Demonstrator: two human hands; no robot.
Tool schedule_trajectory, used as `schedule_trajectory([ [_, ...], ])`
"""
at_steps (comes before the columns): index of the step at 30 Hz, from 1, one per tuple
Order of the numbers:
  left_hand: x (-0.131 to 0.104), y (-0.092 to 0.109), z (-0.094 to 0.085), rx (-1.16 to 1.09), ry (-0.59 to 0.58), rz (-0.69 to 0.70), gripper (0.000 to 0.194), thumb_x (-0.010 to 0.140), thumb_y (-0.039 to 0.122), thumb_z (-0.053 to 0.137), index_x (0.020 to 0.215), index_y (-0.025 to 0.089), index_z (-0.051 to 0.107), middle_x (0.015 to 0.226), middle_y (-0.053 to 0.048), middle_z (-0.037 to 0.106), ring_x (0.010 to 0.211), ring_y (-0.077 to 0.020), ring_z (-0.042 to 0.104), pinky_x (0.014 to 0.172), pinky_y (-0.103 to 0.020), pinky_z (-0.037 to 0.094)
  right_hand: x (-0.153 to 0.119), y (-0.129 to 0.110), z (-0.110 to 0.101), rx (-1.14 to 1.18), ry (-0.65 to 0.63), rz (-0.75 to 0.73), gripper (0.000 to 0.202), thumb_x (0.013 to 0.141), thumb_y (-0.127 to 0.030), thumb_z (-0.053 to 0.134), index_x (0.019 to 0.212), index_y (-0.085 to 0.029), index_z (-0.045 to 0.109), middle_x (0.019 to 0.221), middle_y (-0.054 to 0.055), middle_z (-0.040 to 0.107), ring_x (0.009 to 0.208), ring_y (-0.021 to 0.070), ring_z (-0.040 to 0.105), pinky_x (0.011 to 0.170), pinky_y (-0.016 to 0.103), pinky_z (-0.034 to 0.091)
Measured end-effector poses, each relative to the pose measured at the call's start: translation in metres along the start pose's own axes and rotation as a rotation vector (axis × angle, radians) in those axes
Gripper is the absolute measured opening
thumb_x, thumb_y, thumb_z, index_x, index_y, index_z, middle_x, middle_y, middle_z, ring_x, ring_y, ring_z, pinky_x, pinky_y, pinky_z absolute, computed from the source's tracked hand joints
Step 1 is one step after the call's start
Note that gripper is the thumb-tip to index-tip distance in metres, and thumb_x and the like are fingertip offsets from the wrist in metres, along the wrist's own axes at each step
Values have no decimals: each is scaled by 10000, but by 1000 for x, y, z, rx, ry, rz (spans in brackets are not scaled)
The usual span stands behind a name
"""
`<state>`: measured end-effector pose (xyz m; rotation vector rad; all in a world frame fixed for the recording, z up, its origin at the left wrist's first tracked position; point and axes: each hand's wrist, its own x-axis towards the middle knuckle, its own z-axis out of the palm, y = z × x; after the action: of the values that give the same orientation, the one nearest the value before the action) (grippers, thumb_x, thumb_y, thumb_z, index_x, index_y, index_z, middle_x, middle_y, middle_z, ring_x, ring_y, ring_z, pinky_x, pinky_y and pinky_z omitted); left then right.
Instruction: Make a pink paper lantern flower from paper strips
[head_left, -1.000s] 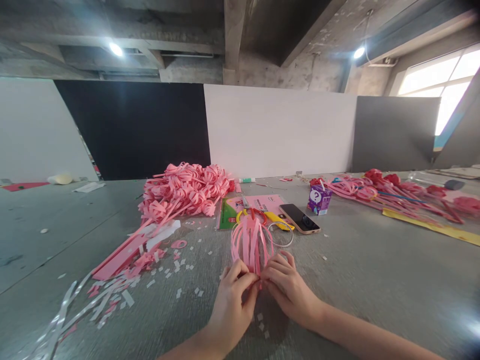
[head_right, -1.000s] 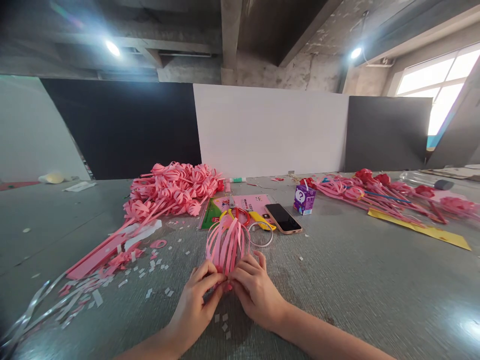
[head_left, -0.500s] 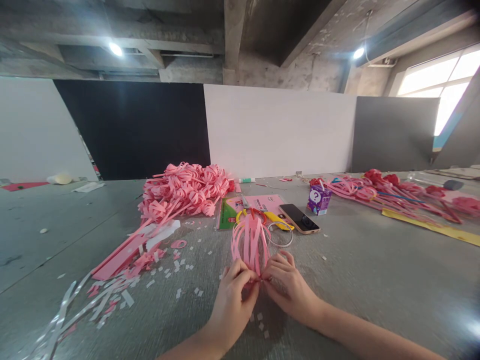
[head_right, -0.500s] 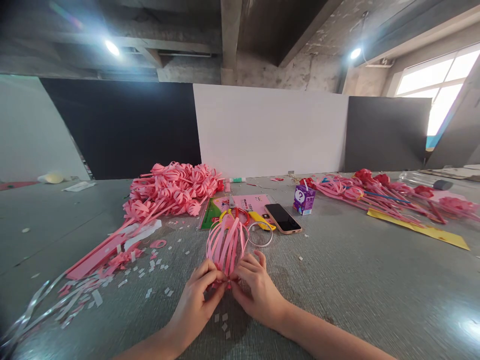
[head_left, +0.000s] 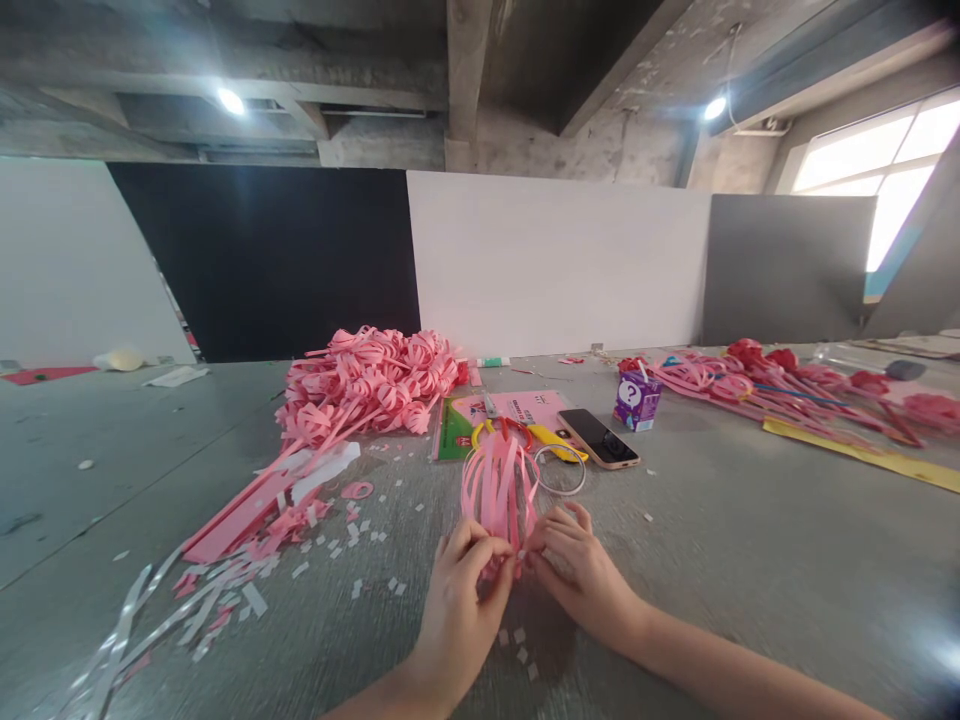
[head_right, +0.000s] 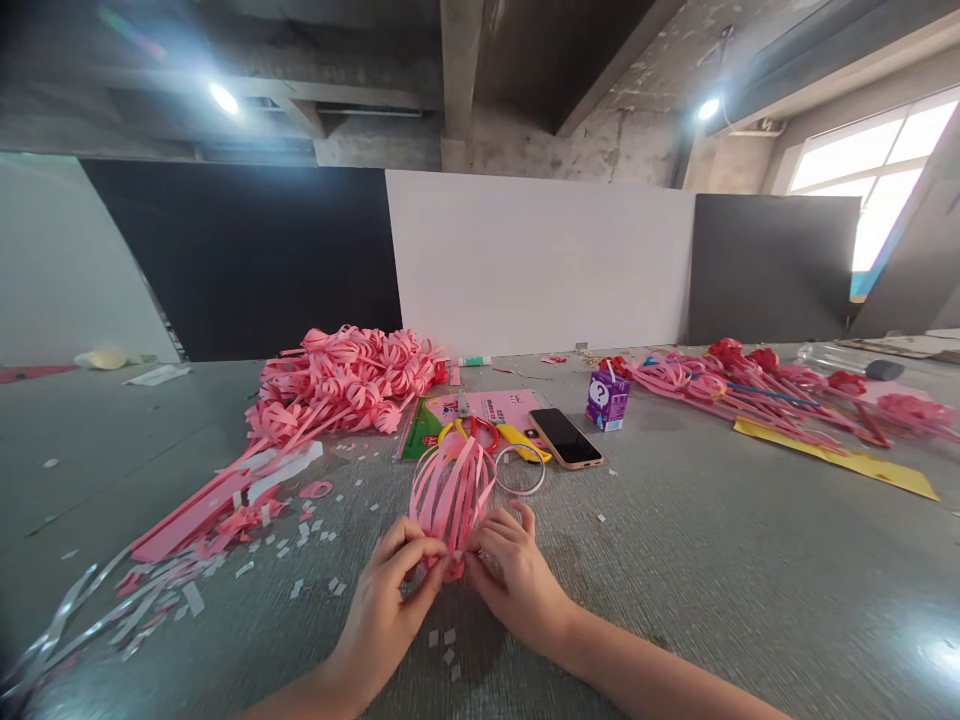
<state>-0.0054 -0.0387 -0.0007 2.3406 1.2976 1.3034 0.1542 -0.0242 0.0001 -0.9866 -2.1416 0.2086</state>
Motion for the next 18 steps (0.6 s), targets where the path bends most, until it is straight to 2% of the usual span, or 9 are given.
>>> schedule_trajectory([
  [5, -3, 0, 0, 83, 3, 58, 129, 754, 122, 516, 811, 199, 602, 714, -8, 497, 684, -150, 493, 649, -274, 406, -1, 1, 0, 2, -7, 11, 130, 776, -83, 444, 744, -199, 494, 718, -30, 566, 758, 129, 509, 872, 401, 237],
  [11, -2, 0, 0, 82, -18, 25, 158, 759, 90, 503, 803, 185, 622, 706, -7, 502, 686, -145, 495, 645, -266, 409, -2, -2, -2, -14, -29, -43, 119, 802, -118, 440, 763, -205, 511, 758, -21, 569, 802, 139, 504, 886, 402, 207],
  [18, 0, -2, 1, 28, -54, -31, 93, 720, 81, 557, 721, 156, 612, 684, 2, 479, 659, -137, 488, 615, -249, 411, -2, -5, -3, -45, -62, -94, 167, 810, -90, 420, 793, -210, 535, 767, -15, 593, 831, 145, 498, 907, 399, 189],
])
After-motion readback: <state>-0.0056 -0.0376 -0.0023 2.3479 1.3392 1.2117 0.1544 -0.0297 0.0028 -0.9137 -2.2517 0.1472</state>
